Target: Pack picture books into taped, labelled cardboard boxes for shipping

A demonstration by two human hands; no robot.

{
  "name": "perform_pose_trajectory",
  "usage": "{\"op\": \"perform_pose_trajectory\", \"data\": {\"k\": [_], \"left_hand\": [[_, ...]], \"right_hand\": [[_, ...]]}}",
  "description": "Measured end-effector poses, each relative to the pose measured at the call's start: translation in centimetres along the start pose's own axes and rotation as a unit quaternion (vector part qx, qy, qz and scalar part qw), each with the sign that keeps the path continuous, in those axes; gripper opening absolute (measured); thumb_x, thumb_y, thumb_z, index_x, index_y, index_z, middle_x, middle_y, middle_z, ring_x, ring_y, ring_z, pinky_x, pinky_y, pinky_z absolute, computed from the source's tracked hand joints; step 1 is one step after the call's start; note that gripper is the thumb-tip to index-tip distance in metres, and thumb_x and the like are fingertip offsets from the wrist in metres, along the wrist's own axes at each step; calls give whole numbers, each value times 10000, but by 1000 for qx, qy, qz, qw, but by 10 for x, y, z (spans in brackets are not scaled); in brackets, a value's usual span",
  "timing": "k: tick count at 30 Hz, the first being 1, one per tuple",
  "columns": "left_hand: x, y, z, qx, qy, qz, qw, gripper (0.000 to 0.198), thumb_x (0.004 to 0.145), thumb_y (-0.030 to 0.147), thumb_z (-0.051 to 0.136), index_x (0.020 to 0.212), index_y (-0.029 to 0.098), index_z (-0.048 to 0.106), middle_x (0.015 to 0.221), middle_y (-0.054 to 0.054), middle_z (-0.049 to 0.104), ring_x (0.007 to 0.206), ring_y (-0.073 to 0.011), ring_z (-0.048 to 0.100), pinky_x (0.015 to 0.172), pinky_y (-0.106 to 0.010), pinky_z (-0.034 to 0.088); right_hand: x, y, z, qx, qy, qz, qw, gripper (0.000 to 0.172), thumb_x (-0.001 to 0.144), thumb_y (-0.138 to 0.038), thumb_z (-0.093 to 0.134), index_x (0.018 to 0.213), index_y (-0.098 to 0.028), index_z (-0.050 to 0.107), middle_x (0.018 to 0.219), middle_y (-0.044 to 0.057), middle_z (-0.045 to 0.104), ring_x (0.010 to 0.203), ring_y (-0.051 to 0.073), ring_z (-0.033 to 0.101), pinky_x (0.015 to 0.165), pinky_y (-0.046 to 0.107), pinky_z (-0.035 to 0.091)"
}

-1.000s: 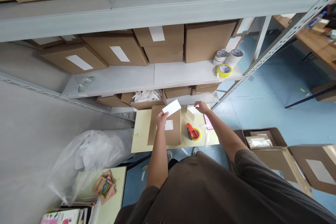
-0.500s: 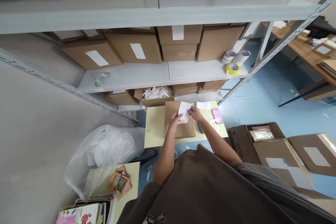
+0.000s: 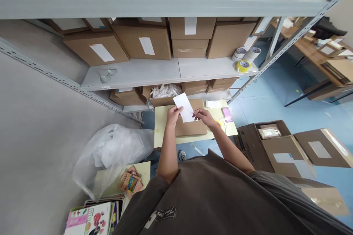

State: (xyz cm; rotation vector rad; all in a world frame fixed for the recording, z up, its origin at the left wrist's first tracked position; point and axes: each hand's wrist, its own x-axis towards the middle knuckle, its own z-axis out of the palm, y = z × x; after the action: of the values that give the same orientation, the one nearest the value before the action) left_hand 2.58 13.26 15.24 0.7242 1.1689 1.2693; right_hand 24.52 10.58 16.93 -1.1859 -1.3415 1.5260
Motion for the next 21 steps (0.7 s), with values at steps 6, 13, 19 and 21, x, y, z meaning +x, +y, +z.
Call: {"op": "perform_pose_trajectory", "data": {"k": [6, 13, 19, 21], "left_hand": [[-15, 8, 18, 12, -20, -1, 1000, 582, 493, 534, 1046, 868, 140, 838, 788, -63, 797, 772, -224, 724, 782, -355, 589], [-32, 4, 34, 16, -11, 7, 1000, 571, 515, 516, 1048, 895, 142, 843, 823, -77, 810, 826, -247, 753, 769, -344, 590], [-44, 3, 40, 15, 4, 11, 1000, 592, 498, 531, 1054, 895, 148, 842, 822, -74, 812, 828, -254, 756, 764, -353, 602], [-47, 4, 41, 15, 4, 14, 1000, 600, 494, 544, 1054, 888, 144, 843, 823, -76, 812, 816, -248, 752, 761, -351, 600]], "right_hand": [[-19, -6, -6, 18, -7, -40, 999, 449, 897, -675, 752, 836, -234, 694, 829, 31, 746, 719, 169, 652, 711, 319, 498], [-37, -5, -16, 35, 3, -32, 999, 354, 906, -579, 735, 847, -238, 660, 844, 23, 758, 702, 158, 656, 701, 308, 493], [-46, -3, -24, 41, -1, -30, 999, 303, 890, -542, 729, 866, -242, 695, 855, 24, 761, 689, 165, 650, 704, 324, 510], [-48, -3, -24, 42, -4, -37, 998, 324, 886, -561, 738, 856, -242, 691, 836, 21, 750, 680, 165, 638, 704, 328, 513]]}}
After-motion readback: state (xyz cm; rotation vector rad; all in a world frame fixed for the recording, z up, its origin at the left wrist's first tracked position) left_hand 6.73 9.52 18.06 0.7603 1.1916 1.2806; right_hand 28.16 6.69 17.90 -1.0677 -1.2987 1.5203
